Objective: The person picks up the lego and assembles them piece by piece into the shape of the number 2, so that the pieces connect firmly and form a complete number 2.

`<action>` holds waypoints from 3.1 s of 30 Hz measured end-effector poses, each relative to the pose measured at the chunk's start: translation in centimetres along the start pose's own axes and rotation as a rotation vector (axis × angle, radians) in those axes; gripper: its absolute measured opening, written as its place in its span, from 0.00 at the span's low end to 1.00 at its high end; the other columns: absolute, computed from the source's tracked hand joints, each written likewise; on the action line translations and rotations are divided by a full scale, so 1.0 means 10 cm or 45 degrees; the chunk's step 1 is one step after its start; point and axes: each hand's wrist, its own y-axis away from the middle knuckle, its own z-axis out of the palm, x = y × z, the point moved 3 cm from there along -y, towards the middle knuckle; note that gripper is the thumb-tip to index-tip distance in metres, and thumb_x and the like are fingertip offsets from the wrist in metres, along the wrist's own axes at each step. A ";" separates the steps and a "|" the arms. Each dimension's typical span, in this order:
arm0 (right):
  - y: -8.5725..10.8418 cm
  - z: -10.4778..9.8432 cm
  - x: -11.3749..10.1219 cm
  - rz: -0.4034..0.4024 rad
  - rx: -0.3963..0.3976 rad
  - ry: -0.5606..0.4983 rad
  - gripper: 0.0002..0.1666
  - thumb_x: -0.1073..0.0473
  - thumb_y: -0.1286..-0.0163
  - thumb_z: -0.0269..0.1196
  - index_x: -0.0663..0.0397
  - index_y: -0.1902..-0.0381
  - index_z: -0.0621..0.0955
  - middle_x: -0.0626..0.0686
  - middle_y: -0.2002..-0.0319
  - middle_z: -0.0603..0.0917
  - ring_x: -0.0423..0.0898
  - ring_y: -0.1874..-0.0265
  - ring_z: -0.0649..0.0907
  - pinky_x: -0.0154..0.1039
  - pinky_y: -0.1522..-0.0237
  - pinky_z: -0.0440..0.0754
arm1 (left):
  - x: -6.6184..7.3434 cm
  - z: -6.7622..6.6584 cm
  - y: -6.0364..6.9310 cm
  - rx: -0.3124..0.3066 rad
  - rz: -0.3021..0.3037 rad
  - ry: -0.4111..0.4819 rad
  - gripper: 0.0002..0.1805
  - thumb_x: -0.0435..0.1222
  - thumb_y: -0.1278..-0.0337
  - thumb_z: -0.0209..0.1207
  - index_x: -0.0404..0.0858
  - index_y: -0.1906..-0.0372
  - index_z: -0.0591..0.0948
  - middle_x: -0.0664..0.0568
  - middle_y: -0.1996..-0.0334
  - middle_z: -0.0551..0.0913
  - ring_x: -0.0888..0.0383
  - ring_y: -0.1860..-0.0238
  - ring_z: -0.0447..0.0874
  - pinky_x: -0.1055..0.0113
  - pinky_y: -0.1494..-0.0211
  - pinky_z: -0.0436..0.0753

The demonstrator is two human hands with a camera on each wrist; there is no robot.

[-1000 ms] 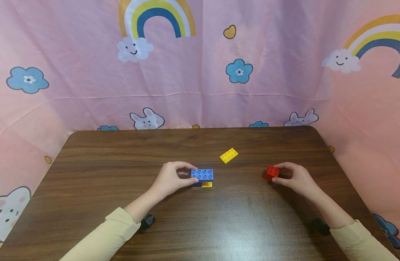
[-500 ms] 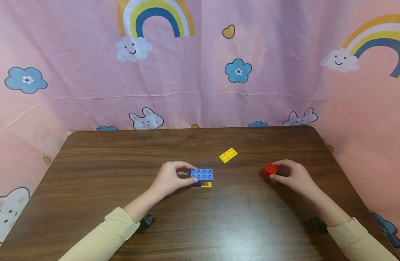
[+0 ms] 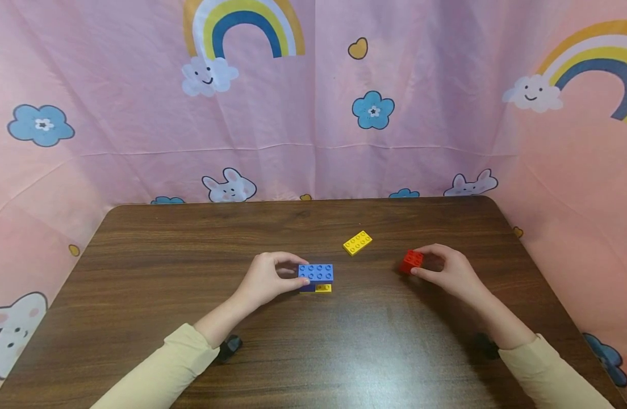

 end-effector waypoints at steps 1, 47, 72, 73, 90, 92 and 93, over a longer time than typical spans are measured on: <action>-0.01 0.01 -0.01 -0.005 0.002 -0.009 0.23 0.61 0.35 0.77 0.65 0.45 0.86 0.65 0.48 0.89 0.64 0.48 0.89 0.63 0.43 0.87 | 0.00 0.00 0.00 0.000 0.001 0.001 0.16 0.34 0.46 0.79 0.37 0.52 0.91 0.45 0.52 0.93 0.49 0.48 0.92 0.61 0.45 0.92; -0.16 0.41 -0.59 -0.109 -0.037 -0.338 0.22 0.66 0.36 0.77 0.63 0.44 0.86 0.61 0.50 0.89 0.55 0.49 0.87 0.58 0.39 0.87 | 0.00 0.01 0.02 0.020 -0.023 -0.002 0.16 0.33 0.47 0.79 0.37 0.52 0.92 0.44 0.51 0.93 0.48 0.47 0.92 0.63 0.46 0.92; -0.26 0.57 -0.88 -0.142 -0.076 -0.430 0.24 0.67 0.39 0.79 0.63 0.44 0.86 0.61 0.49 0.88 0.57 0.48 0.88 0.59 0.38 0.87 | 0.01 0.01 0.02 0.025 -0.039 0.073 0.16 0.30 0.48 0.79 0.34 0.52 0.92 0.41 0.49 0.92 0.47 0.49 0.93 0.66 0.50 0.93; -0.26 0.58 -0.89 -0.143 -0.075 -0.428 0.24 0.67 0.39 0.79 0.63 0.45 0.86 0.61 0.49 0.88 0.57 0.48 0.88 0.59 0.38 0.87 | 0.01 0.01 0.02 0.024 -0.038 0.074 0.16 0.30 0.48 0.79 0.34 0.52 0.92 0.41 0.49 0.92 0.47 0.49 0.93 0.66 0.50 0.93; -0.33 0.70 -1.09 -0.217 -0.100 -0.471 0.23 0.66 0.38 0.78 0.63 0.45 0.87 0.61 0.51 0.90 0.53 0.51 0.89 0.61 0.40 0.87 | 0.01 0.01 0.01 0.017 -0.036 0.071 0.16 0.31 0.47 0.79 0.35 0.51 0.92 0.41 0.49 0.92 0.47 0.47 0.92 0.65 0.49 0.93; -0.34 0.71 -1.11 -0.225 -0.109 -0.489 0.23 0.67 0.38 0.78 0.62 0.45 0.87 0.61 0.51 0.90 0.54 0.51 0.89 0.61 0.39 0.87 | 0.01 0.01 0.01 0.014 -0.036 0.075 0.16 0.31 0.47 0.79 0.35 0.51 0.92 0.41 0.49 0.92 0.47 0.47 0.93 0.64 0.49 0.93; -0.34 0.72 -1.12 -0.231 -0.114 -0.496 0.23 0.67 0.38 0.78 0.63 0.45 0.87 0.61 0.51 0.90 0.54 0.51 0.89 0.61 0.39 0.87 | 0.01 0.01 0.01 0.012 -0.037 0.077 0.16 0.31 0.47 0.79 0.35 0.51 0.92 0.41 0.49 0.92 0.46 0.47 0.93 0.64 0.49 0.93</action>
